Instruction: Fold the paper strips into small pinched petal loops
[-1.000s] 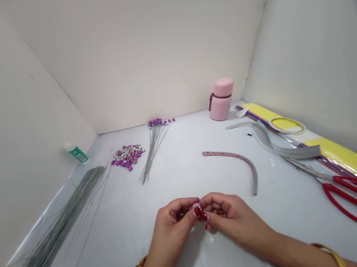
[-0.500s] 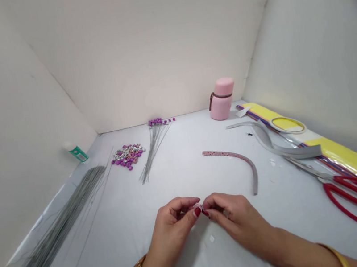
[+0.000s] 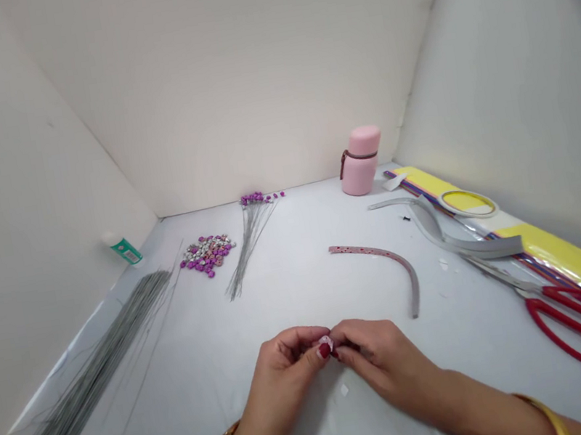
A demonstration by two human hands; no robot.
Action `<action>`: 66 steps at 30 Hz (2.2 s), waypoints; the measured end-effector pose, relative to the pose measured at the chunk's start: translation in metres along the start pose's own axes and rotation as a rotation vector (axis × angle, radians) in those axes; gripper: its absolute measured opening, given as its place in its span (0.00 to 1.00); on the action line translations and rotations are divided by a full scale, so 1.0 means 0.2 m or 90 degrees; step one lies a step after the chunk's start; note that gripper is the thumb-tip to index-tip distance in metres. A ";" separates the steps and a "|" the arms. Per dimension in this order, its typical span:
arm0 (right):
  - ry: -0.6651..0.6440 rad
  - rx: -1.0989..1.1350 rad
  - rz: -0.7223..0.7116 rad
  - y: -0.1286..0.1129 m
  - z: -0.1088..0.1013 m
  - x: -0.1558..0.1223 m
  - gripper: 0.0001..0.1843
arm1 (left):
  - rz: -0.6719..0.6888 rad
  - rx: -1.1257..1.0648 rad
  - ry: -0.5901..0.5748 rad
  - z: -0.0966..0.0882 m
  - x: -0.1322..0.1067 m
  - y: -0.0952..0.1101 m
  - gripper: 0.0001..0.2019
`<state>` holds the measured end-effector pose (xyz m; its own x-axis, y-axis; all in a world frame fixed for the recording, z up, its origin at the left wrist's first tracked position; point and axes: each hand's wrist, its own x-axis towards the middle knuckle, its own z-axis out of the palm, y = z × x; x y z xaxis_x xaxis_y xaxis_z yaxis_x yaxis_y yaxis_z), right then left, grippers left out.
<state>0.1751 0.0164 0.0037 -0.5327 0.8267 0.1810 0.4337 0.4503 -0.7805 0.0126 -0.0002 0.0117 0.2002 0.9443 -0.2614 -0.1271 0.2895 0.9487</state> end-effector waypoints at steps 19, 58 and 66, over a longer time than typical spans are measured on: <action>-0.053 0.364 0.169 0.00 0.03 0.01 0.06 | -0.019 -0.061 0.041 -0.01 0.02 0.02 0.05; -0.005 0.501 0.230 -0.05 0.02 0.04 0.13 | 0.001 -0.133 0.052 0.02 0.00 -0.01 0.05; 0.000 0.530 0.240 -0.04 0.03 0.03 0.12 | 0.086 -0.006 0.064 0.01 -0.02 -0.01 0.05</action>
<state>0.1642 0.0154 0.0085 -0.4624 0.8695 -0.1737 -0.0853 -0.2386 -0.9674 0.0136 -0.0047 0.0108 0.0825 0.9855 -0.1480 -0.1560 0.1594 0.9748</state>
